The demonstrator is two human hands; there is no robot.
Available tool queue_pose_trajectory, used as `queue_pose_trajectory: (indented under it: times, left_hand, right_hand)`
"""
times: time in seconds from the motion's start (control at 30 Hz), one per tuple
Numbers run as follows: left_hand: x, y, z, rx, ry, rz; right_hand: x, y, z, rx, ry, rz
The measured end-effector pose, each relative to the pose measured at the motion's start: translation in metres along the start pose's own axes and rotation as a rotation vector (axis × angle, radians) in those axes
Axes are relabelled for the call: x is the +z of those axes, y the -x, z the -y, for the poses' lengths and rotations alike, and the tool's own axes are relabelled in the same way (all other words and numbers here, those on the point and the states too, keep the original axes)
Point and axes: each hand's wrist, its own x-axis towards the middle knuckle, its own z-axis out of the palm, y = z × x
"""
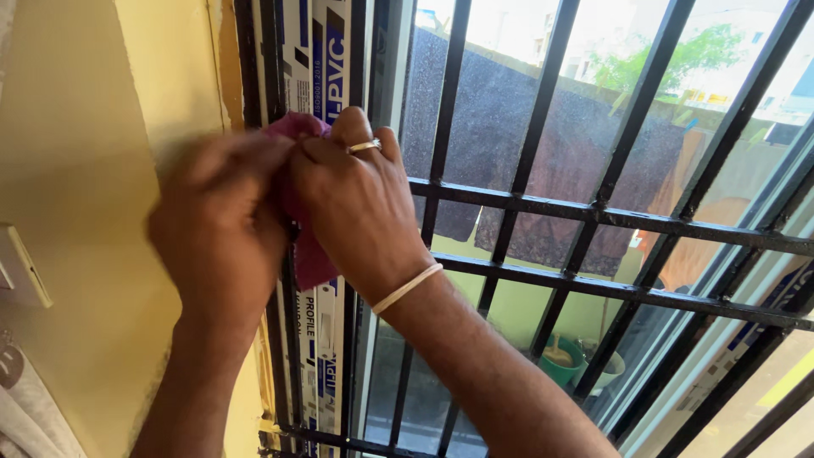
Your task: The person wipes the black metal window grille with a pink cloth, repeatedly dipping the cloth into a small white bucket of liquid. The person cleans the vertical and horizontal bars of the grille systematically.
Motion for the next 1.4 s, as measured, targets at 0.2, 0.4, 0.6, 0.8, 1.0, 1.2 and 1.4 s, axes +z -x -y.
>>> queue_pose_trajectory:
  times: [0.2, 0.4, 0.6, 0.8, 1.0, 1.2, 1.4]
  left_hand:
    - [0.014, -0.003, 0.006, -0.012, 0.124, 0.17]
    - [0.021, 0.002, 0.024, 0.011, 0.124, 0.195]
    - [0.038, 0.03, 0.02, 0.072, 0.07, -0.018]
    - [0.083, 0.041, -0.024, 0.127, 0.251, -0.15]
    - [0.085, 0.033, -0.048, 0.104, 0.218, -0.096]
    - [0.056, 0.017, -0.029, 0.141, 0.042, -0.03]
    - [0.049, -0.012, -0.026, 0.173, -0.05, 0.449]
  right_hand:
    - [-0.006, 0.002, -0.001, 0.04, 0.045, 0.163]
    - [-0.008, -0.001, 0.005, -0.011, 0.171, 0.082]
    - [0.022, 0.042, -0.013, -0.101, 0.244, -0.244]
    - [-0.019, 0.076, -0.048, -0.049, 0.224, -0.352]
    - [-0.049, 0.076, -0.049, 0.014, 0.235, -0.35]
    - [-0.011, 0.052, -0.029, 0.109, 0.193, -0.114]
    - [-0.031, 0.043, -0.044, 0.139, 0.172, 0.187]
